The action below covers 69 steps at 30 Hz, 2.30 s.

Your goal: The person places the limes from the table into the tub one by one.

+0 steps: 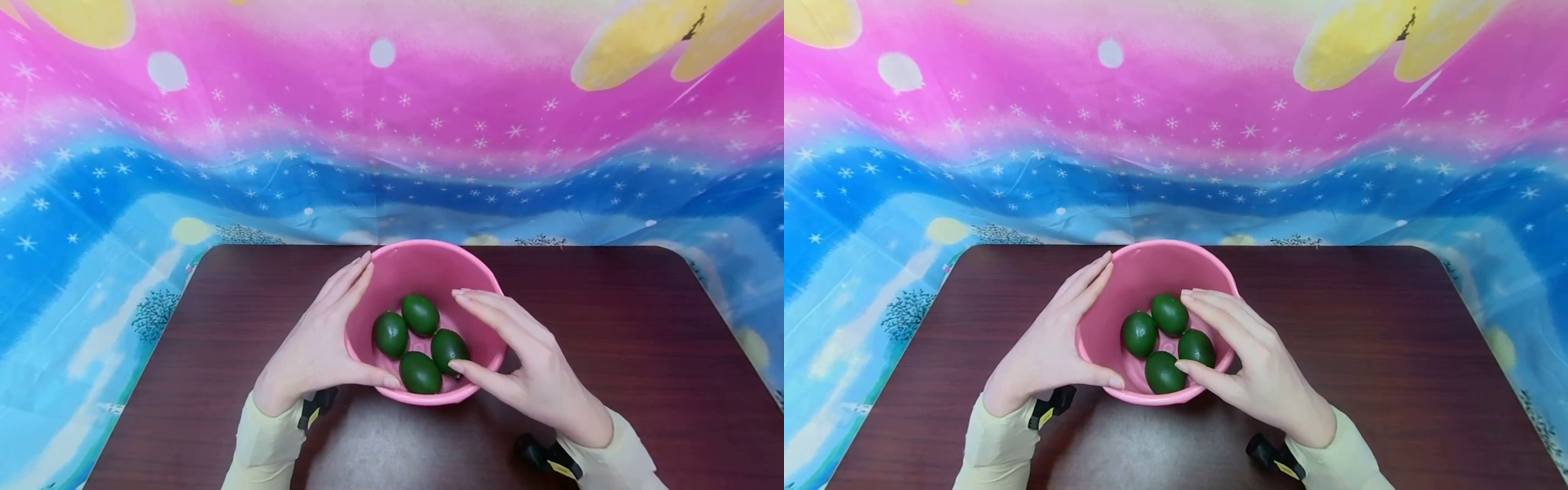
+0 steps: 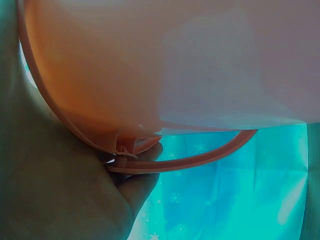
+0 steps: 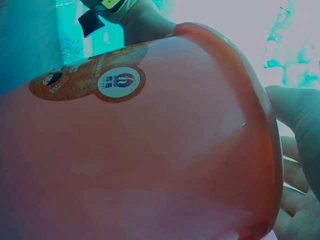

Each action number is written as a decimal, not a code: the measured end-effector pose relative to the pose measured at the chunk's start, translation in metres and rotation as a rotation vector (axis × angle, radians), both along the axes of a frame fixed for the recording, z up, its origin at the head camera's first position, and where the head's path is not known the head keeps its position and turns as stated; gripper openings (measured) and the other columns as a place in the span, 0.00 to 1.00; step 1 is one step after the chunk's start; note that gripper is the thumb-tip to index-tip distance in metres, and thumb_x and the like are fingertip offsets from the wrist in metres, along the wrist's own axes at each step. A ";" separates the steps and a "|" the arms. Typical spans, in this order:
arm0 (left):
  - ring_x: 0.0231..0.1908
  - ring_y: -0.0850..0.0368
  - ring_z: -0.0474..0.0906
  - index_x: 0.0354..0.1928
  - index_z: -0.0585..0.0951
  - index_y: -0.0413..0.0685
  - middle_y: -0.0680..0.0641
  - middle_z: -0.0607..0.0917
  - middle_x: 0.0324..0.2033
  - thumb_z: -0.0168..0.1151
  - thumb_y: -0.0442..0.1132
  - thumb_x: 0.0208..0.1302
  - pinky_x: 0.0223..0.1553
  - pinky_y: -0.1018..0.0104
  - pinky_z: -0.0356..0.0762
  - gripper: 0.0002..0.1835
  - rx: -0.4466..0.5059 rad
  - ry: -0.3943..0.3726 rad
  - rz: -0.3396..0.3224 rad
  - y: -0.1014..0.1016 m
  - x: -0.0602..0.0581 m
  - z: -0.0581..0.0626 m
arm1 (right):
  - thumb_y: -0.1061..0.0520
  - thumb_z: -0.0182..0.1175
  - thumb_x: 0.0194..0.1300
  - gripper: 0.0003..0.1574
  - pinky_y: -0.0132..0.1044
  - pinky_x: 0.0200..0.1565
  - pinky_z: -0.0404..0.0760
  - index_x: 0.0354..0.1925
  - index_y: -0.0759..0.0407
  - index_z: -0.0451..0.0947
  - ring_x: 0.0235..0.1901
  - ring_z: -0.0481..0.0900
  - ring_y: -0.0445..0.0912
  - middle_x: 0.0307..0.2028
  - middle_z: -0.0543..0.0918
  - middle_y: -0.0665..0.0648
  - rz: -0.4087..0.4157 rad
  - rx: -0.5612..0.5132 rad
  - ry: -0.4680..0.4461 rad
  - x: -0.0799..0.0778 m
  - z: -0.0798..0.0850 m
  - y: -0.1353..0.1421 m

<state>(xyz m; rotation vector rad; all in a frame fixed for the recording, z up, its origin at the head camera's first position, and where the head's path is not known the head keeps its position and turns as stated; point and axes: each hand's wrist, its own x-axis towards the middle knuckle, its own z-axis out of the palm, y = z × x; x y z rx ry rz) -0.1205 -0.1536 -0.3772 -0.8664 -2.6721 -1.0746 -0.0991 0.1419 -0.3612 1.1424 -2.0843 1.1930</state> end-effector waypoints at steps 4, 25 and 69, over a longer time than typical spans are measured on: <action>0.76 0.58 0.44 0.81 0.53 0.55 0.57 0.51 0.79 0.85 0.68 0.31 0.64 0.46 0.69 0.75 0.001 0.010 -0.001 0.000 -0.001 0.000 | 0.44 0.71 0.66 0.40 0.35 0.65 0.70 0.65 0.68 0.76 0.61 0.75 0.56 0.61 0.79 0.65 -0.010 0.003 0.006 -0.001 0.001 0.001; 0.76 0.58 0.44 0.81 0.54 0.55 0.57 0.51 0.79 0.76 0.77 0.36 0.62 0.47 0.72 0.72 0.011 -0.009 -0.009 0.005 -0.002 -0.001 | 0.40 0.66 0.68 0.43 0.35 0.66 0.67 0.66 0.70 0.73 0.64 0.72 0.56 0.62 0.77 0.67 -0.032 0.010 -0.044 0.002 0.008 0.003; 0.77 0.50 0.48 0.81 0.56 0.60 0.57 0.53 0.79 0.64 0.73 0.58 0.68 0.33 0.54 0.54 0.080 0.147 0.166 -0.037 -0.018 -0.002 | 0.29 0.61 0.67 0.50 0.39 0.70 0.61 0.75 0.55 0.67 0.72 0.62 0.56 0.73 0.67 0.57 -0.367 0.048 -0.096 -0.043 -0.012 0.074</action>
